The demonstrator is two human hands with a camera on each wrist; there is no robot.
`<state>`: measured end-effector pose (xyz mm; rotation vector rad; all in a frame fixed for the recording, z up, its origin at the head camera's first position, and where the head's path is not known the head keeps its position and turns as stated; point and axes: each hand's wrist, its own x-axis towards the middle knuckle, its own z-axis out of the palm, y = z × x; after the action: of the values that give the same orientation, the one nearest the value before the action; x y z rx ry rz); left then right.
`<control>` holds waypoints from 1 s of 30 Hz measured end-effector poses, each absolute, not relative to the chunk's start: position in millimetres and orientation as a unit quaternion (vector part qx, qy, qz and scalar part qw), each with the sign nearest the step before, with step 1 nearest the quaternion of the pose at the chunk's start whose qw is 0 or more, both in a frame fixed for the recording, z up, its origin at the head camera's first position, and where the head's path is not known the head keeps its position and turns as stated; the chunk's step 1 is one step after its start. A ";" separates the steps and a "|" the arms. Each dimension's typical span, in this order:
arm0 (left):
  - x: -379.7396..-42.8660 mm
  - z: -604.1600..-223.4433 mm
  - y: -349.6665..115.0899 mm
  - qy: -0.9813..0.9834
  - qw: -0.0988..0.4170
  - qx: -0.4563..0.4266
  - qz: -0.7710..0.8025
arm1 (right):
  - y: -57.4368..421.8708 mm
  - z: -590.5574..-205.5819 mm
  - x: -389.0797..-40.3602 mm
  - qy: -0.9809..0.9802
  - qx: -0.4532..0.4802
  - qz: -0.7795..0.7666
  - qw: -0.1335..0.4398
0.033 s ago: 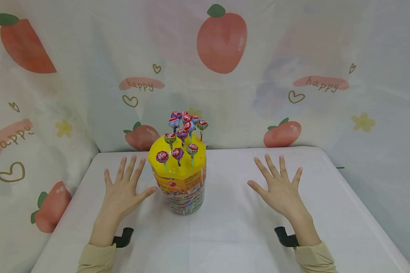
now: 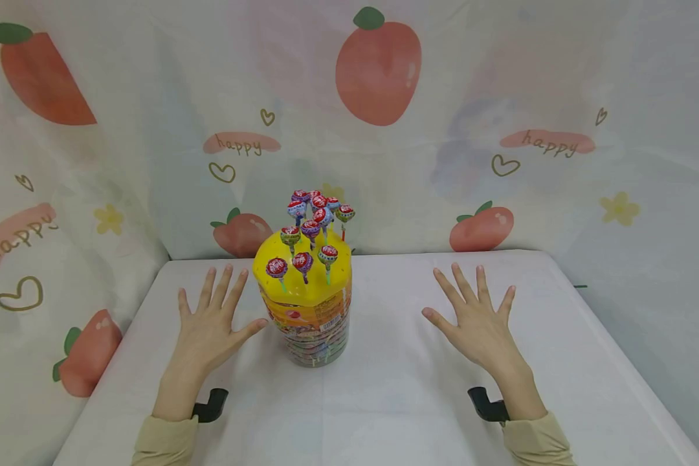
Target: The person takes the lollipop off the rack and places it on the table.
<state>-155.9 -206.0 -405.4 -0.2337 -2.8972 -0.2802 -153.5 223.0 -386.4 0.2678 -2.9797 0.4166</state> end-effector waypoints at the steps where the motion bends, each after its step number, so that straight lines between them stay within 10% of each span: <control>1: -155.9 -405.4 -205.9 -0.986 0.112 -0.080 -0.095 | 223.0 -386.6 -153.4 -0.985 0.089 0.138 0.061; 30: -154.2 -416.8 -197.2 -0.963 0.165 -0.097 -0.191 | 189.8 -376.2 -146.8 -0.938 0.143 0.284 0.137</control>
<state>-154.2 -197.2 -416.8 -0.2765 -2.7437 -0.5457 -146.8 189.8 -376.2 0.4129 -2.7155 0.8231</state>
